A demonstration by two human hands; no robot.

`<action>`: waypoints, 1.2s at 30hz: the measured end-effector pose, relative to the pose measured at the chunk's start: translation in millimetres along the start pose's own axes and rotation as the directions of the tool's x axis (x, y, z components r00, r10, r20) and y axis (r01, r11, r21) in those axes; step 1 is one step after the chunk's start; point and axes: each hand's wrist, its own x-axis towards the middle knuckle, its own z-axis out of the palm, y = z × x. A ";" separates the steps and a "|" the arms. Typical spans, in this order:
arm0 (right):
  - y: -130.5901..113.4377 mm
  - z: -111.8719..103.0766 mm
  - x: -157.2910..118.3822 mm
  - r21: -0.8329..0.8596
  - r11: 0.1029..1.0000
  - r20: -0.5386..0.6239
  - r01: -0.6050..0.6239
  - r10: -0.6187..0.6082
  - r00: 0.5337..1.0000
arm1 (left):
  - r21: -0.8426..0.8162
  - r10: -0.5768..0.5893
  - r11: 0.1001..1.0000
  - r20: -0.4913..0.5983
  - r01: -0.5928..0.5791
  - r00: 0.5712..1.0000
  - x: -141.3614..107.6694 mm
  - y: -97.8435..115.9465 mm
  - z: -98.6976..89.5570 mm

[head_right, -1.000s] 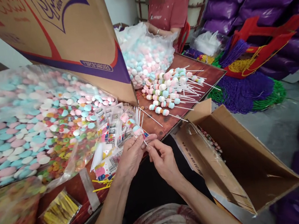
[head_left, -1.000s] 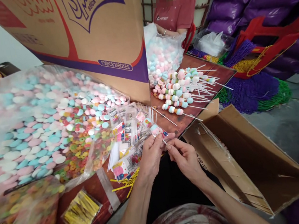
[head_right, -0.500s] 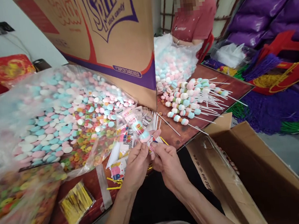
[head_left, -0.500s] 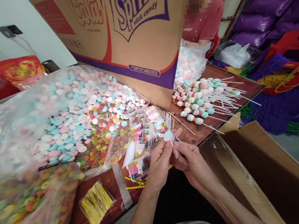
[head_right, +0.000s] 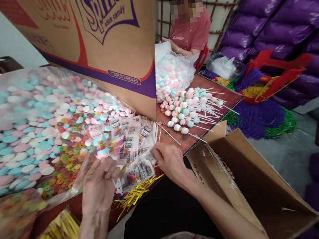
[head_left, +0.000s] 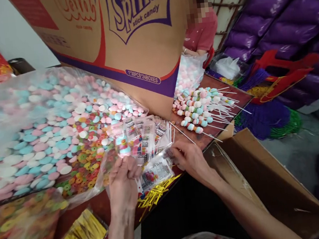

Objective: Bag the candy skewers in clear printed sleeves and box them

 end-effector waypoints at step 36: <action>26.4 -23.9 -25.9 -0.343 0.932 -0.098 -0.117 0.088 0.991 | 0.148 -0.038 0.989 0.038 0.032 0.999 -3.9 -52.5 32.7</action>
